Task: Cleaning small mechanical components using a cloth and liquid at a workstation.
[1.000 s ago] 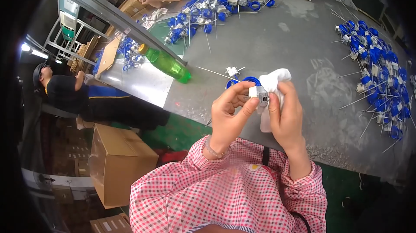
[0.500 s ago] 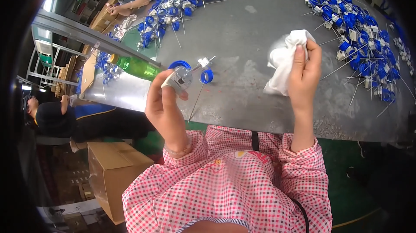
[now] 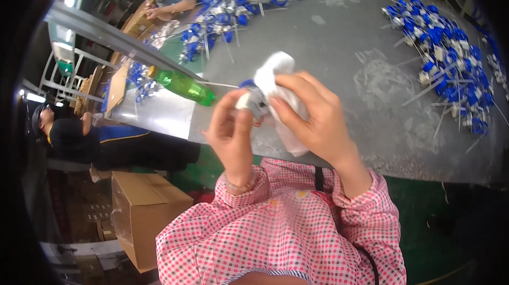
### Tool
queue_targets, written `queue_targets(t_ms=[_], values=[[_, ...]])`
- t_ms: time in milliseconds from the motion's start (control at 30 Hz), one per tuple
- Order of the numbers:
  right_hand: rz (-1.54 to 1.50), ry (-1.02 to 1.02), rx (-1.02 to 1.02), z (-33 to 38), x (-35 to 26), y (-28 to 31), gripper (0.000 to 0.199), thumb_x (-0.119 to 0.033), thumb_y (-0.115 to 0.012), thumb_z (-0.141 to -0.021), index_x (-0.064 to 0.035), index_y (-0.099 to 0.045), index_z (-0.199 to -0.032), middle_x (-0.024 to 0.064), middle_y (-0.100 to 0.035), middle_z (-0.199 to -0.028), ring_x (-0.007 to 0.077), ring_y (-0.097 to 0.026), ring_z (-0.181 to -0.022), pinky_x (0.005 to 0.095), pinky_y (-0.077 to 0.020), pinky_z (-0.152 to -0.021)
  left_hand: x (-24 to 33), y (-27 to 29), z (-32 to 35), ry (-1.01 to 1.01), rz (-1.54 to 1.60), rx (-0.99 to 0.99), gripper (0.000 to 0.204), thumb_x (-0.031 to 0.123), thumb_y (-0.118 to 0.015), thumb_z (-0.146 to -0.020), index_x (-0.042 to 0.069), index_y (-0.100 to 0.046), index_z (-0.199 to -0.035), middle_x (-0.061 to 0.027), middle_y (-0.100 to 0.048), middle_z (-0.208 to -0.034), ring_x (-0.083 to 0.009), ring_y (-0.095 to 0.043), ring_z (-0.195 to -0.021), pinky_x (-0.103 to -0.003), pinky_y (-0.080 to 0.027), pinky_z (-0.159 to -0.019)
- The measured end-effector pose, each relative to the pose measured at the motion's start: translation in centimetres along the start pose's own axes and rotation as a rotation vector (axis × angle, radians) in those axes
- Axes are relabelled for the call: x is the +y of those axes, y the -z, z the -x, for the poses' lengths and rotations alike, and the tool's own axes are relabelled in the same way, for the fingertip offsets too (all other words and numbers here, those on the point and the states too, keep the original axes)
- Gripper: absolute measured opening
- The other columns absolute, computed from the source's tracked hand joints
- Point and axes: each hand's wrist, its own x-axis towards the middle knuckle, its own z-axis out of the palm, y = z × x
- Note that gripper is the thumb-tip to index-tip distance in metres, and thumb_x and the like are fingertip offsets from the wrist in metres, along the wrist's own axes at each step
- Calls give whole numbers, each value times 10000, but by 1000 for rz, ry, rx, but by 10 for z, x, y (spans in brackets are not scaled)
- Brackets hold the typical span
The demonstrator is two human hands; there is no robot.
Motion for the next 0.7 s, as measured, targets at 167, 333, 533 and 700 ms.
queue_targets(t_ms=[167, 333, 533, 700], values=[[17, -125, -9, 10, 0, 1, 225, -34, -593, -764, 14, -543, -978, 108, -600, -831, 177, -585, -728, 271, -455, -655, -9, -4, 4, -39, -11, -45, 340, -20, -665, -735, -61, -543, -1050, -80, -588, -898, -84, -567, -714, -205, -460, -619], [36, -108, -31, 11, -1, 0, 216, -52, -582, -773, 11, -544, -976, 134, -608, -823, 221, -611, -712, 298, -468, -637, -6, 7, 6, -37, -60, -121, 334, 17, -609, -816, -66, -503, -1123, -76, -585, -990, -108, -565, -889, -214, -446, -758], [53, -77, -92, 12, 2, -2, 214, -57, -557, -784, 6, -534, -986, 143, -596, -799, 254, -600, -672, 314, -459, -596, -7, 14, 5, -41, -78, -136, 329, 14, -604, -816, -67, -507, -1119, -73, -580, -987, -97, -556, -882, -214, -442, -762], [49, -100, -119, 9, -1, -5, 199, -66, -554, -795, -10, -522, -984, 131, -589, -806, 257, -605, -678, 312, -459, -592, -5, 15, 5, -62, -137, -147, 340, 11, -620, -802, -65, -510, -1115, -75, -580, -980, -97, -558, -868, -217, -444, -756]])
